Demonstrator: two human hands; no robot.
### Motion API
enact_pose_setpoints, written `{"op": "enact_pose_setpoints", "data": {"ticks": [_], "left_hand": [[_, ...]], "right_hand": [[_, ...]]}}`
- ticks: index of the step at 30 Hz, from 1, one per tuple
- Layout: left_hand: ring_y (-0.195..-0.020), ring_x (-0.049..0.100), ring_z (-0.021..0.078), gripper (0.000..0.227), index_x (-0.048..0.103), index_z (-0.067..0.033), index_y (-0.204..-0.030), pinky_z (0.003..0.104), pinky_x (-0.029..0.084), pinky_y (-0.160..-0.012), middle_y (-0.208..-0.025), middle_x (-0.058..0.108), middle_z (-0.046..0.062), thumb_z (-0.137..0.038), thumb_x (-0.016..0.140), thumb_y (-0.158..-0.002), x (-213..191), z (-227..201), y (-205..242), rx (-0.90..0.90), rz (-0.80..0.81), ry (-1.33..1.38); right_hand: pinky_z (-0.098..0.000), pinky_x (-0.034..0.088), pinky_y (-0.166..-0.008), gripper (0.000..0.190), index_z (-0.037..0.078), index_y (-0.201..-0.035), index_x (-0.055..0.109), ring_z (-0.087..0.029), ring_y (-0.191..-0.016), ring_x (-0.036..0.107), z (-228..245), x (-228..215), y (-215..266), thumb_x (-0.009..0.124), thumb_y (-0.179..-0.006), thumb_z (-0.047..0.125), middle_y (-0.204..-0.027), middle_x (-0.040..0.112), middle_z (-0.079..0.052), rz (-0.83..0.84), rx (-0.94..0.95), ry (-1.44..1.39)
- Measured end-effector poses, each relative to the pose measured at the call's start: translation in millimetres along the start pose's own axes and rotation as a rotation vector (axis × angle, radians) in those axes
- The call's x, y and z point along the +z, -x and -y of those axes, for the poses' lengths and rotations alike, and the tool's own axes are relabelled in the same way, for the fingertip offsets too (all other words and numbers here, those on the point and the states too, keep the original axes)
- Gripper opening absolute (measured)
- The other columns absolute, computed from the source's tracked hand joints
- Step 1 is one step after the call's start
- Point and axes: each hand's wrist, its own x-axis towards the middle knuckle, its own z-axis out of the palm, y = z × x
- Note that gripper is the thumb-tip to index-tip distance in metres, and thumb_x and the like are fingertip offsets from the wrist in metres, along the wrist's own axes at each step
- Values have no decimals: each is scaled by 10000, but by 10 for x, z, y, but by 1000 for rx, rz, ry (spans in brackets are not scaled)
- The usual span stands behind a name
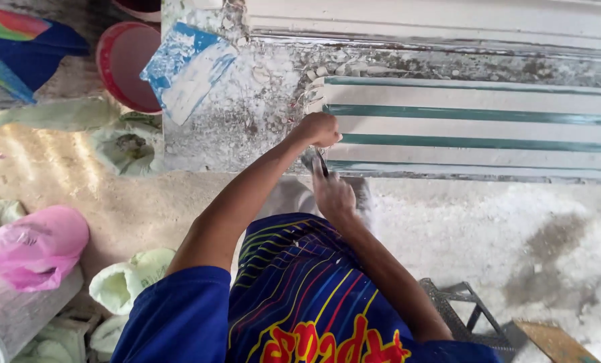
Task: The person uses a blue scraper to remove residue from a workbench surface, then wipes a long white and green striped panel with a cloth. The person repeatedly wipes the panel's surface and edges while moving around the workspace.
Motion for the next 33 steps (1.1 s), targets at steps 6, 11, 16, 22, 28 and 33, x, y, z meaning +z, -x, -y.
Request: {"op": "enact_pose_setpoints", "data": {"ticks": [6, 11, 16, 22, 28, 33], "left_hand": [[-954, 735, 400, 416, 769, -14, -960, 548, 603, -839, -961, 740, 214, -394, 602, -935, 166, 78, -462, 114, 140, -72], [-1037, 716, 412, 393, 764, 2, -1027, 564, 594, -898, -1024, 740, 226, -357, 657, -906, 54, -307, -297, 239, 173, -196], [-984, 732, 412, 405, 776, -21, -950, 563, 605, -852, -958, 750, 212, -415, 700, -898, 34, -325, -232, 313, 173, -195], [-888, 728, 410, 406, 787, -33, -918, 551, 575, -804, -870, 741, 190, -424, 676, -923, 8, -342, -236, 337, 241, -218], [-649, 599, 313, 423, 659, -62, -685, 489, 408, -637, -674, 595, 143, -379, 580, -954, -465, -279, 255, 336, 97, 170], [-963, 686, 377, 335, 562, -60, -1098, 520, 564, -827, -970, 633, 186, -358, 628, -961, -659, 277, 857, -76, -612, -11]], "right_hand": [[-547, 584, -515, 508, 186, -1521, 459, -415, -654, 715, 233, 64, 170, 461, -1054, 384, -823, 607, -164, 171, 240, -129], [-559, 580, -545, 444, 219, -1482, 448, -426, -676, 726, 261, 100, -153, 398, -1085, 414, -842, 610, -144, 261, 340, -173], [-592, 594, -632, 520, 230, -1573, 301, -447, -742, 736, 350, 46, 119, 341, -1098, 438, -925, 613, -163, 406, 354, -226], [-532, 567, -509, 426, 222, -1448, 470, -433, -642, 714, 334, 215, -83, 366, -1091, 430, -860, 596, -116, 199, 379, -210], [-571, 599, -611, 508, 189, -1566, 336, -431, -770, 739, 382, 50, -217, 387, -1068, 276, -918, 647, -176, 262, 382, -247], [-549, 595, -579, 551, 164, -1569, 339, -438, -706, 737, 274, 76, -151, 449, -1045, 295, -939, 613, -197, 208, 377, -196]]}}
